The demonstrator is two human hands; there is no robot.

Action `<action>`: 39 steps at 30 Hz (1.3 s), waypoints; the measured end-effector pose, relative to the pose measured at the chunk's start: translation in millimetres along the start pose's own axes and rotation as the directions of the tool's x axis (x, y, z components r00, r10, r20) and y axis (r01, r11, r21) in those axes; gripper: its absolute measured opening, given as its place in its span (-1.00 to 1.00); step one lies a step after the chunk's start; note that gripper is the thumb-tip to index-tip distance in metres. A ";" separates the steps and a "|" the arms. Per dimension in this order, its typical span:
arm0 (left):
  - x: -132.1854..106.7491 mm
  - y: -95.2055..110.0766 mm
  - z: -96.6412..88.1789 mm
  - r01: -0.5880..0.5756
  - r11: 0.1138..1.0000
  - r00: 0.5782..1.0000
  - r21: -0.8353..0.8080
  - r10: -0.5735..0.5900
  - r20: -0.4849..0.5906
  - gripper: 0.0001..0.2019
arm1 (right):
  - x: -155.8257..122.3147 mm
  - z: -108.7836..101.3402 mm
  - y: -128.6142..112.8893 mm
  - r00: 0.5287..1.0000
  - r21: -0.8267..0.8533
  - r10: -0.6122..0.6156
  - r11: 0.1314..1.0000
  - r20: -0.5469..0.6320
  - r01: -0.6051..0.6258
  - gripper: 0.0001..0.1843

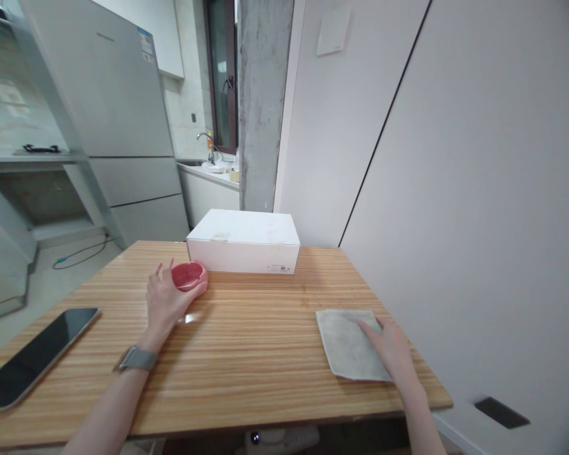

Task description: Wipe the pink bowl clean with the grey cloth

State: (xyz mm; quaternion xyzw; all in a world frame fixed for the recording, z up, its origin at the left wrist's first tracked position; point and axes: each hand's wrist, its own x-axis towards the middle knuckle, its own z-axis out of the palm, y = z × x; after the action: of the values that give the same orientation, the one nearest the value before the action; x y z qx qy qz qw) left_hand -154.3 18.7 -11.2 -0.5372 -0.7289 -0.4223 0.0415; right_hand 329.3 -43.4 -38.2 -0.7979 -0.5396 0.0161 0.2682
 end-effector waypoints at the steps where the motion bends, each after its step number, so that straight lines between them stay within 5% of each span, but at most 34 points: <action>1: -4.9 6.8 -2.7 -0.053 0.999 0.996 0.008 0.054 -0.064 -0.13 | -0.2 -1.1 -2.6 0.999 0.049 -0.011 0.999 0.036 0.009 -0.55; 4: -27.4 33.9 -8.3 -0.255 0.965 0.960 -0.058 0.246 -0.133 -0.32 | -10.3 -11.5 -22.1 0.994 0.212 -0.102 0.973 0.040 0.092 -0.61; 6: -49.6 56.4 -9.8 -0.332 0.921 0.943 -0.202 0.331 -0.041 -0.35 | -24.6 -23.2 -43.8 0.985 0.321 -0.170 0.935 0.029 0.152 -0.68; 8: -75.5 79.5 -11.2 -0.290 0.874 0.919 -0.389 0.368 0.142 -0.28 | -42.4 -36.9 -69.4 0.971 0.414 -0.231 0.891 0.058 0.187 -0.76; 13: -128.6 116.7 -21.0 0.122 0.740 0.736 -0.662 0.379 0.560 -0.06 | -83.4 -68.1 -124.3 0.909 0.659 -0.365 0.737 0.203 0.149 -0.83; 16: -141.0 115.3 -28.7 0.411 0.631 0.632 -0.658 0.322 0.705 -0.40 | -96.6 -73.1 -140.2 0.855 0.782 -0.406 0.624 0.324 -0.001 -0.77; 19: -139.5 97.9 -37.8 0.637 0.555 0.584 -0.534 0.104 0.805 -0.60 | -99.7 -61.7 -145.2 0.814 0.832 -0.388 0.520 0.434 -0.196 -0.64; 24: -110.8 42.5 -61.4 0.644 0.671 0.629 -0.368 -0.191 0.754 -0.52 | -99.0 -24.1 -132.6 0.862 0.847 -0.286 0.467 0.418 -0.256 -0.48; 31: -63.4 -52.5 -91.9 0.282 0.956 0.808 -0.078 -0.193 0.557 -0.50 | -106.3 7.2 -100.0 0.895 0.822 -0.190 0.505 0.405 -0.265 -0.49; 35: -48.1 -82.4 -98.2 0.148 0.978 0.810 0.147 -0.206 0.549 -0.50 | -105.6 11.0 -94.0 0.908 0.809 -0.178 0.541 0.379 -0.232 -0.51; 39: -42.2 -87.8 -103.4 0.096 0.925 0.841 0.367 -0.273 0.467 -0.52 | -104.4 13.2 -89.5 0.917 0.784 -0.169 0.587 0.362 -0.201 -0.52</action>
State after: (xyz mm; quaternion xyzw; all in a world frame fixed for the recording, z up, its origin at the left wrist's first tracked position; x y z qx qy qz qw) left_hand -249.1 -87.0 -16.9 -0.5412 -0.8225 -0.1394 -0.1053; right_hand 205.3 -104.3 -37.1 -0.5719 -0.5080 0.4242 0.4847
